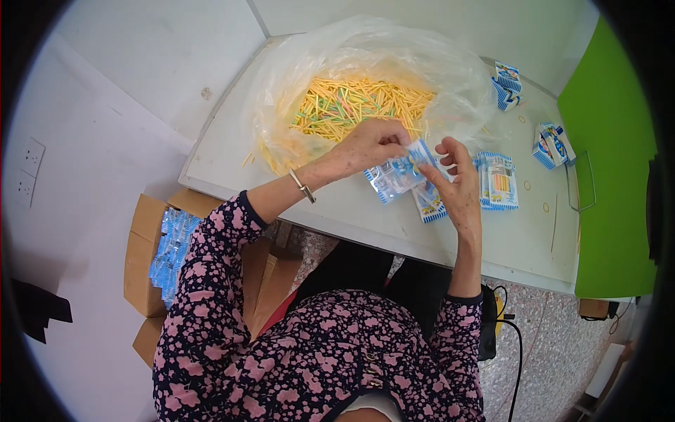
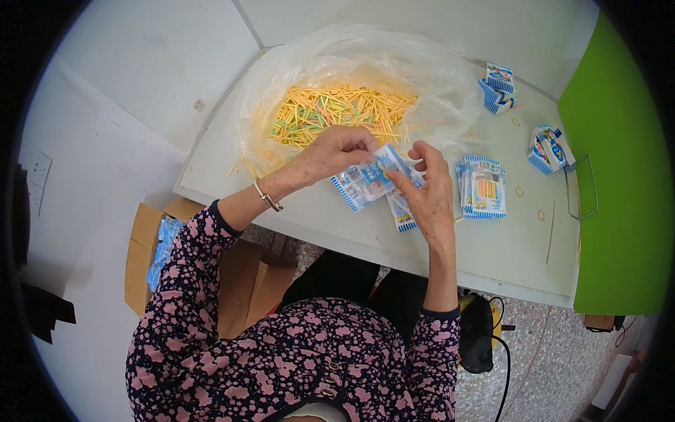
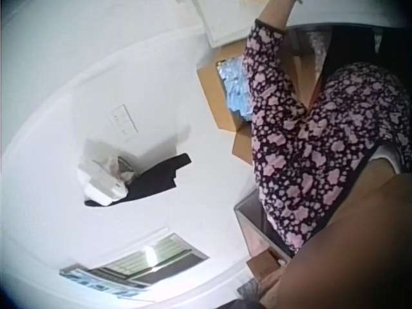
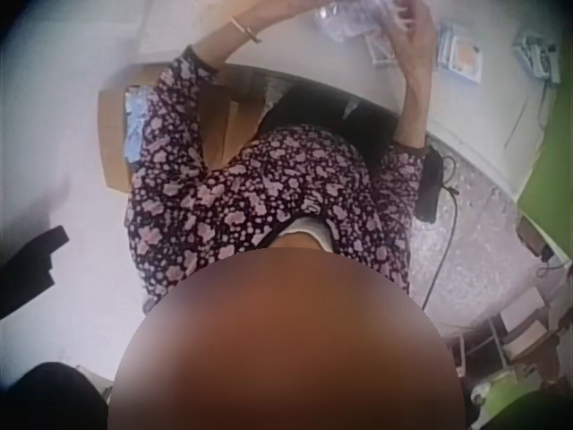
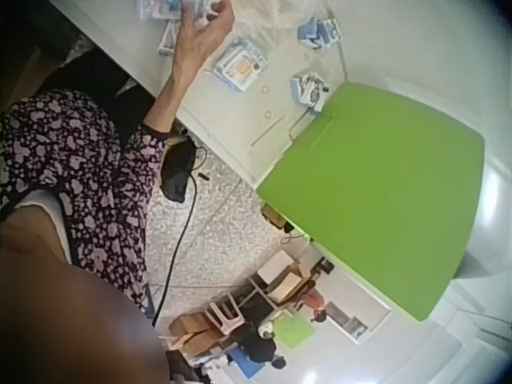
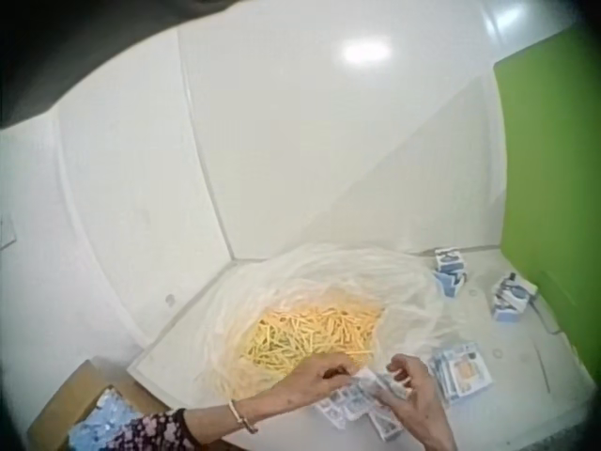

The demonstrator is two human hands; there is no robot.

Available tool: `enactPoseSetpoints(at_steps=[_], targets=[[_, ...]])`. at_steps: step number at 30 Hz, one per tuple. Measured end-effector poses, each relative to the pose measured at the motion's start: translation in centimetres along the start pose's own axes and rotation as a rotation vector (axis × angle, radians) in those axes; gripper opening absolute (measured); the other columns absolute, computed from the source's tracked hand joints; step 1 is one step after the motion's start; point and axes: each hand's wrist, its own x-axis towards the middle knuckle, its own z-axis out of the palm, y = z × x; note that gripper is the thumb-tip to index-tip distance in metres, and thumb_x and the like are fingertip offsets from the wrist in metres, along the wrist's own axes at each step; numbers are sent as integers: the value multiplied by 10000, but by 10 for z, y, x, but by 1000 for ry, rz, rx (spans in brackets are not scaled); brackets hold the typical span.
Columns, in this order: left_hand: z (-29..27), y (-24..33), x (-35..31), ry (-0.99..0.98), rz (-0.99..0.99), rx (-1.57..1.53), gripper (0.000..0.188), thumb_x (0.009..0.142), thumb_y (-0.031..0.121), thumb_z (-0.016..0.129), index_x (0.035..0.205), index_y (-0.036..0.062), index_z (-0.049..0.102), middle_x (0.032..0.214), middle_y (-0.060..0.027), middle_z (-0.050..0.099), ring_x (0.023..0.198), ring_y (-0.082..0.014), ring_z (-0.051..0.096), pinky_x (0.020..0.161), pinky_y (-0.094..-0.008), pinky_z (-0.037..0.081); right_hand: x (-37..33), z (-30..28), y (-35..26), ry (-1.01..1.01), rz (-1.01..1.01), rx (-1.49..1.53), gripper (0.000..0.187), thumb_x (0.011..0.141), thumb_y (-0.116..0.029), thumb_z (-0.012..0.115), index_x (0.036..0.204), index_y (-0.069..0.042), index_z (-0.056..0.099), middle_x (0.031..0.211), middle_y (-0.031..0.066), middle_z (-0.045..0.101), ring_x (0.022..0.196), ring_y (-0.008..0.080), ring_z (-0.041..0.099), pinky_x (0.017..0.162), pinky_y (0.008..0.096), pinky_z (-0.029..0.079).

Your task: Place yellow plastic sticks into individual blue plastic packets.

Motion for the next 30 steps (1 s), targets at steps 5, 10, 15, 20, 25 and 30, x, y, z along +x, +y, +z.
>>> enactPoseSetpoints(at_steps=[5, 10, 15, 20, 25, 30], targets=[[8, 19, 10, -136, 47, 222, 110, 810, 87, 628, 881, 11, 594, 771, 2, 585, 741, -80, 552, 681, -227, 452, 9, -6, -1, -237, 112, -74, 209, 780, -111, 665, 909, 15, 560, 728, 23, 585, 622, 72, 515, 538, 209, 407], [10, 17, 2, 32, -108, -37, 171, 745, 132, 676, 829, -5, 617, 702, -53, 609, 661, -107, 557, 597, -245, 445, 2, -12, 6, -34, 192, 348, 82, 842, -93, 609, 873, -30, 568, 720, -14, 582, 620, 11, 498, 568, 172, 399], [2, 2, 0, -36, -193, -22, 173, 742, 142, 677, 821, -8, 642, 664, -43, 601, 617, -87, 532, 565, -233, 422, -3, -5, -2, 139, -89, -192, 192, 775, -72, 652, 931, 8, 573, 764, 57, 606, 710, 121, 551, 627, 250, 426], [8, 14, -12, -31, -6, 310, 135, 792, 128, 642, 867, 16, 653, 666, -17, 602, 626, -55, 506, 573, -226, 412, -8, -1, -6, -53, -254, -339, 169, 745, -81, 664, 868, 20, 608, 777, 108, 601, 715, 157, 545, 621, 292, 415], [5, 5, -22, -10, 116, 403, 130, 793, 116, 628, 866, 9, 642, 663, -70, 604, 594, -89, 515, 560, -251, 422, -14, 11, -1, -141, -121, -221, 146, 774, -98, 645, 798, 42, 612, 664, 95, 574, 588, 130, 487, 542, 287, 386], [3, 7, -23, -12, 201, 481, 132, 807, 116, 614, 874, 5, 636, 659, -97, 604, 575, -135, 530, 560, -277, 428, -15, 12, 3, -225, 5, -90, 186, 837, -131, 604, 771, 43, 600, 570, 19, 482, 543, 64, 392, 476, 251, 331]])
